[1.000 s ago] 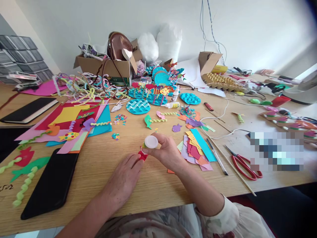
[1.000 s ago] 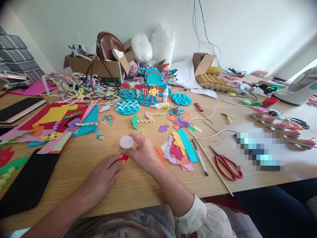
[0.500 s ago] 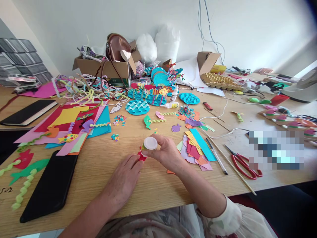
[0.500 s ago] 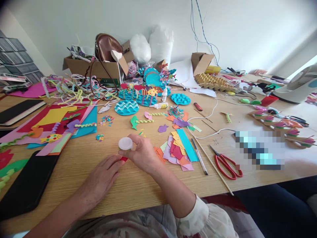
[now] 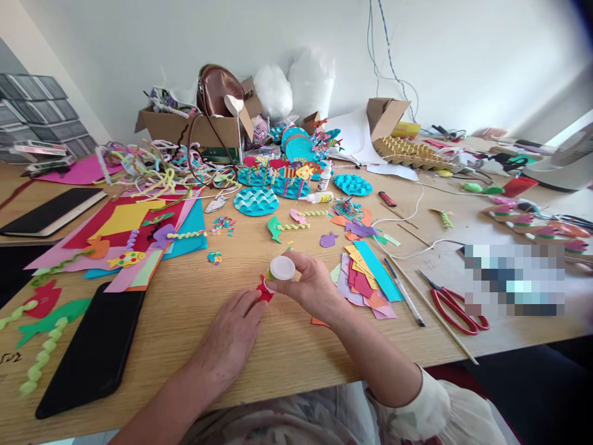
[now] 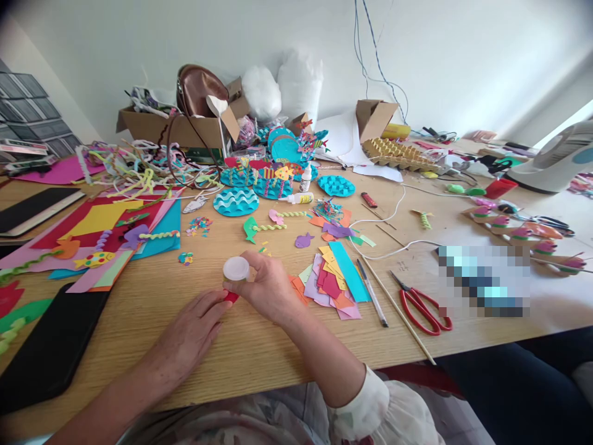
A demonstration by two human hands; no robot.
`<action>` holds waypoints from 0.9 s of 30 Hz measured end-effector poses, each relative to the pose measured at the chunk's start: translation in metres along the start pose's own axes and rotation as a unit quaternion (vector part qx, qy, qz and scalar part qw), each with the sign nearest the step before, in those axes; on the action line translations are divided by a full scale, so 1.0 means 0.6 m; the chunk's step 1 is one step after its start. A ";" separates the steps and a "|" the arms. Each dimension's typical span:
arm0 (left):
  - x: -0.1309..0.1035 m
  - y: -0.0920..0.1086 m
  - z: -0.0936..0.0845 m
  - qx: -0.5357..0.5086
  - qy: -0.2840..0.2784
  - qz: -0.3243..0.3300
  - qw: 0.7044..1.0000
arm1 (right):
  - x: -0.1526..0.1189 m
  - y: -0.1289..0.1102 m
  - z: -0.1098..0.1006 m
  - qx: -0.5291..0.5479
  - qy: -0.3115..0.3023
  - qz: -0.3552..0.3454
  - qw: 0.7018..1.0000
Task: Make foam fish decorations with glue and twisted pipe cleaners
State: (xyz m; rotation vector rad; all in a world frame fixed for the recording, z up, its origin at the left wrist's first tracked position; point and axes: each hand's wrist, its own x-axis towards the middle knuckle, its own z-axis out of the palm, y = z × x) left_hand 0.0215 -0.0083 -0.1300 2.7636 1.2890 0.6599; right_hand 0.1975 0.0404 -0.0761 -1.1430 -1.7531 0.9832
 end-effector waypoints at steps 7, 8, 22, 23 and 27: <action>0.002 0.001 -0.005 -0.012 -0.008 -0.007 1.000 | 0.008 0.004 0.005 -0.003 0.016 -0.008 1.000; 0.002 0.001 -0.005 -0.012 -0.008 -0.007 1.000 | 0.009 0.004 0.005 -0.007 0.016 -0.008 1.000; 0.000 0.001 0.000 -0.009 0.020 0.003 1.000 | 0.008 0.002 0.005 0.013 -0.002 0.007 1.000; 0.000 0.002 0.000 -0.010 0.019 0.004 1.000 | 0.007 0.002 0.005 0.014 -0.003 0.008 1.000; 0.001 0.001 -0.001 -0.012 0.010 0.008 1.000 | 0.002 0.001 0.006 0.017 0.006 0.004 1.000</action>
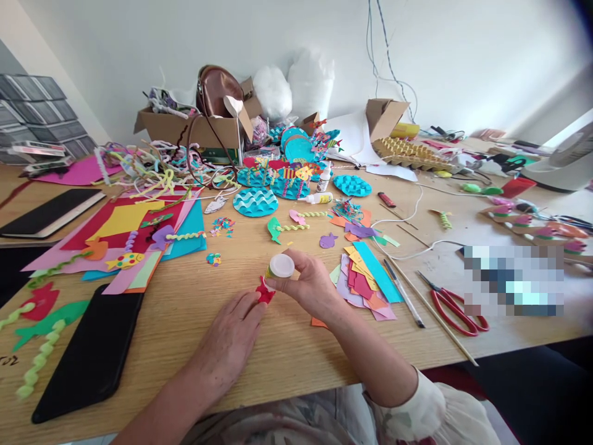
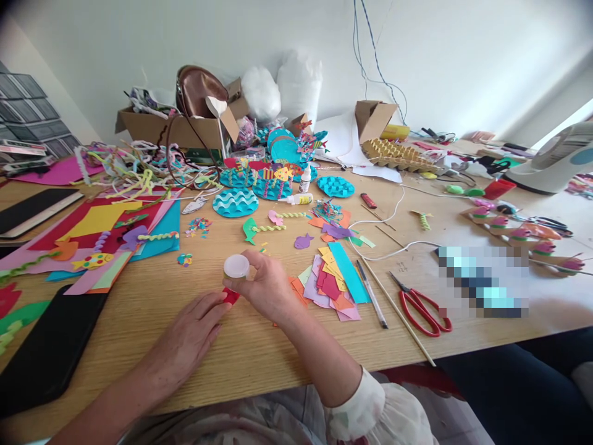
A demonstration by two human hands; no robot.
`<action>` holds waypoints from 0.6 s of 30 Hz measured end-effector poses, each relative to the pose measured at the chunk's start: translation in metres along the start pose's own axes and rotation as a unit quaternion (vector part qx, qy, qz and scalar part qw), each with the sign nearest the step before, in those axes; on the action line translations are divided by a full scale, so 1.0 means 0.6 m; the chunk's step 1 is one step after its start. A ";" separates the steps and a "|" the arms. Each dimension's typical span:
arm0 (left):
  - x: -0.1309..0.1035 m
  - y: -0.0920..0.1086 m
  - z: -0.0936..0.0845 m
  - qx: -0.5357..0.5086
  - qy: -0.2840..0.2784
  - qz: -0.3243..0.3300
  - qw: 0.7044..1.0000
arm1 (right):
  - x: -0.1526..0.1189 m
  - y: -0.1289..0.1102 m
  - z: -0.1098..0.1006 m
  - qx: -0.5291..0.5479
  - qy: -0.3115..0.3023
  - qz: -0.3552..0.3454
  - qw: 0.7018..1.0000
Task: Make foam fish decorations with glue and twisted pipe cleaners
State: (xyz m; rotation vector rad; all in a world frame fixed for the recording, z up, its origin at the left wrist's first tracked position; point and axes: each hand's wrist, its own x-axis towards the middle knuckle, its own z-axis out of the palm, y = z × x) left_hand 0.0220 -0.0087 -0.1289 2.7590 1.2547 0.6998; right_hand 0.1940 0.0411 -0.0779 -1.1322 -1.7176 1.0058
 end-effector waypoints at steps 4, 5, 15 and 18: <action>0.001 -0.001 -0.002 -0.011 -0.018 -0.017 1.000 | -0.005 -0.001 0.001 -0.029 -0.024 -0.004 0.999; 0.001 -0.001 -0.002 -0.013 -0.021 -0.018 1.000 | -0.006 -0.001 0.000 -0.030 -0.023 -0.006 0.999; 0.001 -0.002 0.000 -0.009 -0.007 -0.010 1.000 | -0.003 -0.004 0.000 -0.027 -0.015 0.001 1.000; -0.001 -0.002 0.001 -0.001 -0.004 -0.008 1.000 | -0.004 -0.004 -0.002 -0.018 -0.003 0.004 1.000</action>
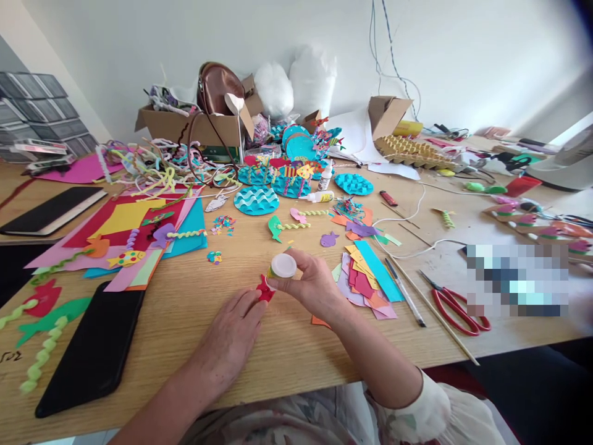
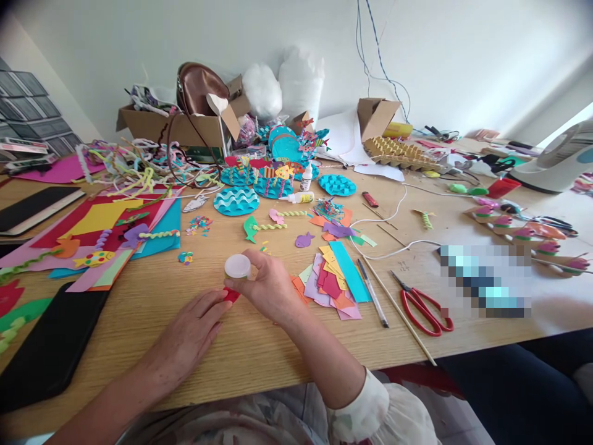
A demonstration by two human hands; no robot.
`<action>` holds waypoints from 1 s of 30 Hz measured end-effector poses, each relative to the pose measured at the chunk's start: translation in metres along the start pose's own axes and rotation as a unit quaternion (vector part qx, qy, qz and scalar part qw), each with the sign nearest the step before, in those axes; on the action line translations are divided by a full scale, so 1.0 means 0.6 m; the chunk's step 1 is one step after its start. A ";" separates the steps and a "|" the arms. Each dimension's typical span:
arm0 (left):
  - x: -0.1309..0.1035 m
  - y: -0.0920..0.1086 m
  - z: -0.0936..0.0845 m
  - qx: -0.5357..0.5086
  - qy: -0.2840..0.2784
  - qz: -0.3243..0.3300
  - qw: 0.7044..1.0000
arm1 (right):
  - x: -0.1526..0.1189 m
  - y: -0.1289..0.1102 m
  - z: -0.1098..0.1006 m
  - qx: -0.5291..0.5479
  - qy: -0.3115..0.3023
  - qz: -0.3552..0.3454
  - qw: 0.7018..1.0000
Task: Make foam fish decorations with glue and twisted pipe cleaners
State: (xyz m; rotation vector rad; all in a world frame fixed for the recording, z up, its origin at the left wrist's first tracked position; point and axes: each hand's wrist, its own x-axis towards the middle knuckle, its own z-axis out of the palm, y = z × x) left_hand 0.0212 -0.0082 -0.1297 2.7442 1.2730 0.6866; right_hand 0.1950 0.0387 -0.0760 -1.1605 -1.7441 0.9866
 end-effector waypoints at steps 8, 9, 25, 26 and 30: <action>-0.001 -0.002 0.002 0.000 -0.015 -0.013 1.000 | 0.004 0.001 -0.003 -0.016 0.002 -0.011 1.000; -0.001 -0.002 0.002 0.003 -0.016 -0.015 1.000 | 0.006 0.002 -0.002 -0.016 0.006 -0.015 1.000; 0.001 0.002 -0.003 0.022 -0.027 -0.006 0.999 | -0.003 -0.002 -0.002 -0.016 -0.002 -0.013 1.000; 0.001 0.002 -0.002 0.024 -0.027 -0.006 0.999 | -0.003 -0.002 -0.002 -0.017 -0.004 -0.012 1.000; 0.000 0.001 -0.001 0.027 -0.023 -0.011 0.999 | 0.002 0.001 -0.002 -0.016 0.009 -0.017 1.000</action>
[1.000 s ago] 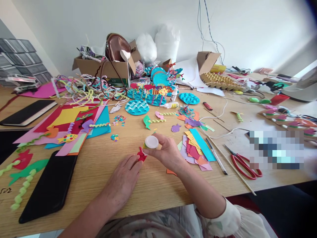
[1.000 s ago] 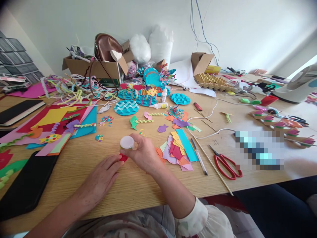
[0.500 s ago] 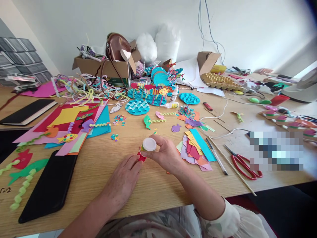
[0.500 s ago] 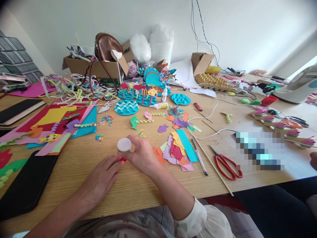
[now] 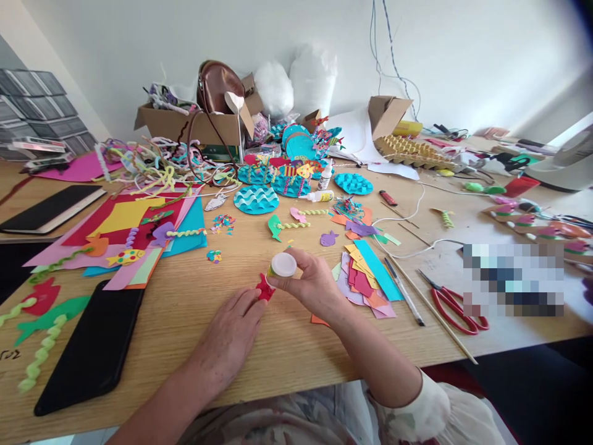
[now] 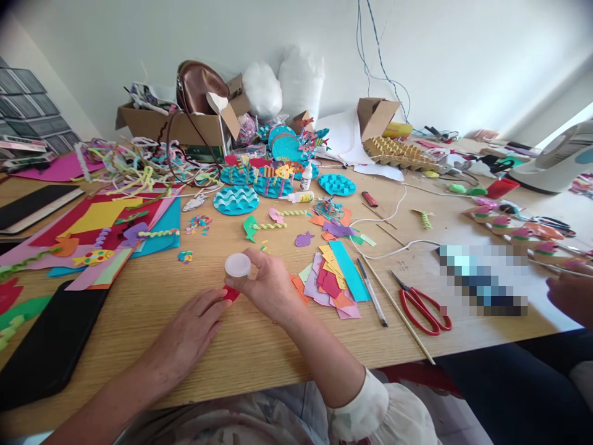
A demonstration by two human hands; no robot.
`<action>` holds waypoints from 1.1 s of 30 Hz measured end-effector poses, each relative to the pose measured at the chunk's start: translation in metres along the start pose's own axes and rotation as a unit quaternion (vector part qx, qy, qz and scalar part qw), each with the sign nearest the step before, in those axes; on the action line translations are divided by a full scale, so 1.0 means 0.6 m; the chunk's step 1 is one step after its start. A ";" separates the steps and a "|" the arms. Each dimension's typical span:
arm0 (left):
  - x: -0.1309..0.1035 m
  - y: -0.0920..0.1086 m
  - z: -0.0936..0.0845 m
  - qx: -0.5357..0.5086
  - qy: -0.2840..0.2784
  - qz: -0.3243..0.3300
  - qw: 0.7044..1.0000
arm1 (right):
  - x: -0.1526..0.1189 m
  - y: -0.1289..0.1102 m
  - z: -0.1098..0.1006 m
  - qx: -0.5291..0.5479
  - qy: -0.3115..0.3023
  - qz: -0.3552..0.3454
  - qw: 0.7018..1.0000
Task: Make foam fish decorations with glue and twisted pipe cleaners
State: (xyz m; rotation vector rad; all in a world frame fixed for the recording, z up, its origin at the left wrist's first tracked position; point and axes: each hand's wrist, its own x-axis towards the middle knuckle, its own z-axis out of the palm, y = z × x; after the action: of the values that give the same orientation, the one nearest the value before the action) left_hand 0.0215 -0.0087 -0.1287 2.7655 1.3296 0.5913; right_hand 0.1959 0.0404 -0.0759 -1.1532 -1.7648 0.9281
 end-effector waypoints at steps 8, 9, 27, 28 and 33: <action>0.002 0.002 -0.002 0.010 0.003 0.011 1.000 | -0.002 -0.004 -0.006 0.018 -0.012 0.020 1.000; 0.002 0.002 -0.002 0.013 0.000 0.014 1.000 | -0.003 -0.004 -0.010 0.040 -0.002 0.027 0.999; 0.002 -0.003 -0.011 -0.043 -0.032 -0.014 0.998 | -0.011 0.034 -0.042 0.545 0.193 0.212 0.788; 0.002 -0.004 -0.010 -0.035 -0.029 -0.010 0.999 | -0.011 0.035 -0.043 0.541 0.192 0.213 0.791; -0.004 -0.013 -0.007 -0.039 0.003 -0.003 0.999 | -0.016 0.036 -0.055 0.536 0.191 0.205 0.796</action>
State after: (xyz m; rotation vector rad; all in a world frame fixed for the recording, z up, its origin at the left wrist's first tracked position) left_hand 0.0127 -0.0057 -0.1268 2.6998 1.2863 0.6372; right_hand 0.2357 0.0427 -0.0841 -0.8248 -0.4317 1.5231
